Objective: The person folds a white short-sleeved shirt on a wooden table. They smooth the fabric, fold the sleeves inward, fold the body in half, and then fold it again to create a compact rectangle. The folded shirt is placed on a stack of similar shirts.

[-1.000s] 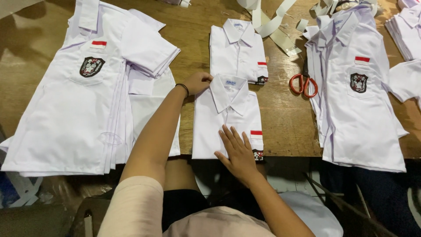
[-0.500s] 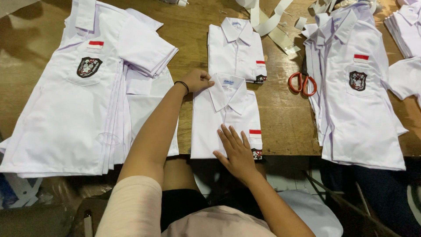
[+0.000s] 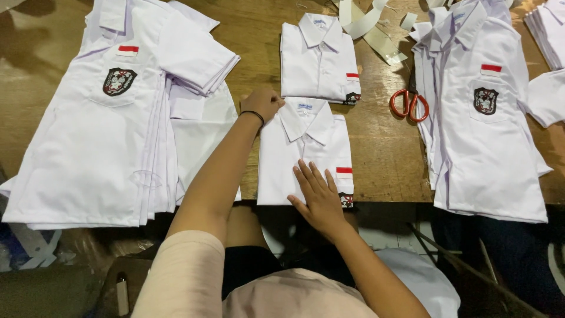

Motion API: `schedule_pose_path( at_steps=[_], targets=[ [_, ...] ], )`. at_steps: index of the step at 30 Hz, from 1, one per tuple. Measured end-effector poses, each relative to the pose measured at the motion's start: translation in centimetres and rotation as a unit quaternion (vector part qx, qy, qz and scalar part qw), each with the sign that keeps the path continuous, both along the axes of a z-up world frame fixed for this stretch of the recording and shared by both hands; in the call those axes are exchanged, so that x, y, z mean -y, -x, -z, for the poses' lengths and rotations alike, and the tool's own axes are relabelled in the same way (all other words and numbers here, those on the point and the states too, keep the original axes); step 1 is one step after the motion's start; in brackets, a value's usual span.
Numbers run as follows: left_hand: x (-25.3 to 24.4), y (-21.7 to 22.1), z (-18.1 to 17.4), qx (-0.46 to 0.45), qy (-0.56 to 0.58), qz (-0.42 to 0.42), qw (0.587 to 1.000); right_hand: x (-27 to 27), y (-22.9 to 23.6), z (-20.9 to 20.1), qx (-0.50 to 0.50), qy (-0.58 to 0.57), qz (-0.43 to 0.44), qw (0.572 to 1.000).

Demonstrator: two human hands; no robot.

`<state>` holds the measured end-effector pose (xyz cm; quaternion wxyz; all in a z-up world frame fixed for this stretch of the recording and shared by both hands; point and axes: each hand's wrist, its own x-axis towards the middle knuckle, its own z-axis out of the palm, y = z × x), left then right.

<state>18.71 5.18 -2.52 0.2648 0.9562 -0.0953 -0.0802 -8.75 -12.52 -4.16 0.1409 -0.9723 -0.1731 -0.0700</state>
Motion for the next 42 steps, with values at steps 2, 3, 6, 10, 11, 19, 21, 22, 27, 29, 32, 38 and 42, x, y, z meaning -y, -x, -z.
schedule_pose_path(
  at_steps=[2, 3, 6, 10, 11, 19, 21, 22, 27, 29, 32, 38, 42],
  targets=[
    [0.4, -0.4, 2.1, 0.085, 0.013, -0.007, 0.996, -0.2, 0.1, -0.8, -0.027, -0.004, 0.001, 1.000],
    [0.6, -0.6, 3.2, 0.168, 0.027, -0.012, 0.985, -0.2, 0.1, -1.2, -0.055, -0.008, 0.003, 0.998],
    [2.3, 3.0, 2.9, 0.302, 0.046, -0.006, 0.952, -0.3, 0.2, -2.0, -0.078, -0.031, 0.000, 0.996],
    [4.7, 11.7, 2.3, 0.320, 0.004, 0.055, 0.946, 0.4, -0.2, -2.6, -0.113, -0.068, -0.002, 0.991],
    [4.5, 14.1, 0.5, 0.232, 0.012, 0.102, 0.967, 0.8, -0.4, -2.3, -0.120, -0.105, 0.011, 0.987],
    [4.0, 20.3, -1.6, 0.085, -0.025, 0.150, 0.985, 3.2, -1.8, -2.0, -0.025, -0.068, 0.088, 0.993],
    [4.0, 20.2, -1.7, 0.070, -0.038, 0.157, 0.984, 3.9, -2.4, -2.1, -0.126, 0.035, 0.096, 0.987],
    [3.9, 20.2, -1.9, 0.070, -0.039, 0.155, 0.985, 4.2, -2.6, -2.3, -0.125, 0.035, 0.094, 0.987],
    [3.9, 20.3, -1.8, 0.063, -0.040, 0.152, 0.986, 5.4, -2.8, -2.0, -0.180, 0.069, 0.118, 0.974],
    [3.9, 20.2, -1.6, 0.062, -0.038, 0.151, 0.986, 5.5, -2.8, -2.2, -0.170, 0.041, 0.133, 0.976],
    [3.9, 20.2, -1.4, 0.066, -0.034, 0.149, 0.986, 6.3, -3.5, -1.1, -0.142, 0.010, 0.168, 0.975],
    [4.2, 20.2, -1.1, 0.075, -0.048, 0.139, 0.986, 2.2, -7.0, -4.9, -0.091, -0.024, 0.113, 0.989],
    [4.1, 20.3, -1.6, 0.065, -0.050, 0.132, 0.988, 1.7, -10.4, -4.6, -0.134, 0.010, 0.073, 0.988]
  ],
)
